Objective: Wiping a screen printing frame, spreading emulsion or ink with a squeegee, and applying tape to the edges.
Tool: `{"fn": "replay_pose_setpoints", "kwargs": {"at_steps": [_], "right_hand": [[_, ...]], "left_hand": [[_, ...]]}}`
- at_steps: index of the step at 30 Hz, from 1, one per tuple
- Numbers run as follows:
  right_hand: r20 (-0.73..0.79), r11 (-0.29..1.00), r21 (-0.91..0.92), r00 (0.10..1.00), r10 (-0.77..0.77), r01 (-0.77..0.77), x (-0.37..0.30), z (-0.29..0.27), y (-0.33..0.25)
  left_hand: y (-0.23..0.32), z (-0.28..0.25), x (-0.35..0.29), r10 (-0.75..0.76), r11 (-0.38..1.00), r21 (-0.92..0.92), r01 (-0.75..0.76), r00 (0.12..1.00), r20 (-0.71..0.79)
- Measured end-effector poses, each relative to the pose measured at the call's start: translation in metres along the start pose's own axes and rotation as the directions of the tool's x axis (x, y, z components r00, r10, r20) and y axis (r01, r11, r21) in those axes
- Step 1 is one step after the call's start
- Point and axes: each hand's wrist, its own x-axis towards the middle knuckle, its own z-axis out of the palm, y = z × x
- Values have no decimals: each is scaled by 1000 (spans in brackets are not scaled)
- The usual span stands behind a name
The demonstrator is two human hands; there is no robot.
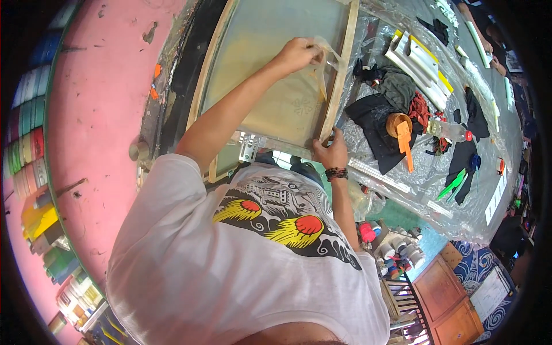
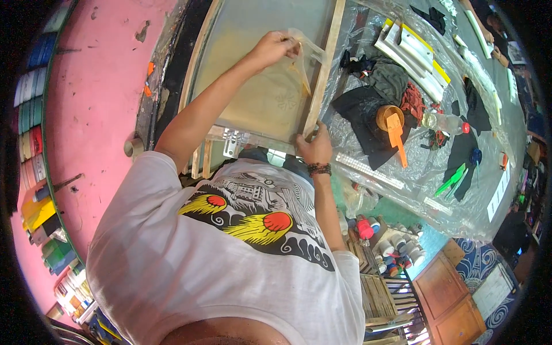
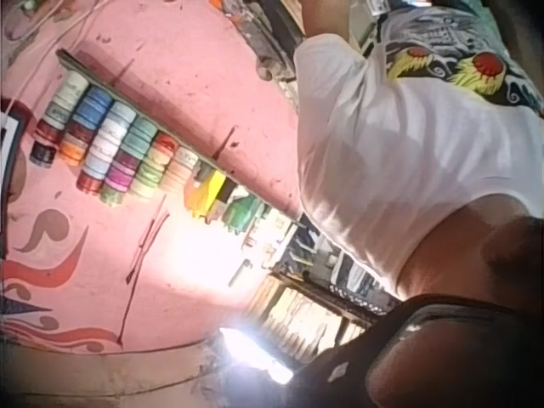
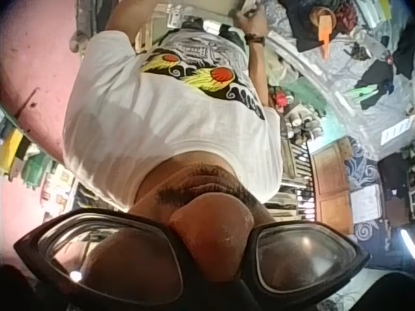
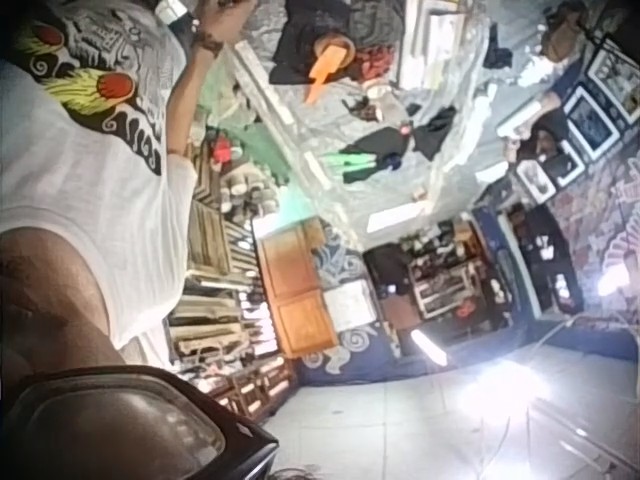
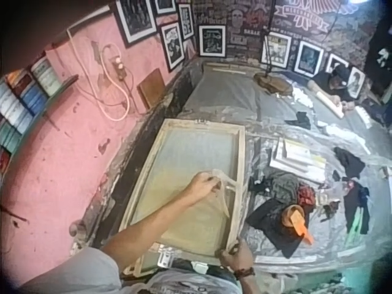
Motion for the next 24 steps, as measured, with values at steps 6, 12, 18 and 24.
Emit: {"fn": "replay_pose_setpoints", "kwargs": {"at_steps": [6,12,18,24], "right_hand": [[50,1000,10,998,-27,27,7,6,13],[63,999,33,997,-36,34,10,0,14],[118,1000,8,993,-13,12,15,-1,9],[120,1000,-2,993,-7,7,13,-3,4]], "left_hand": [[44,-36,31,166,986,43,-161,969,-182],[66,-44,75,276,958,2,-286,923,-269],[94,-74,127,479,858,18,-514,787,-389],[140,-87,166,506,847,72,-527,755,-418]]}}
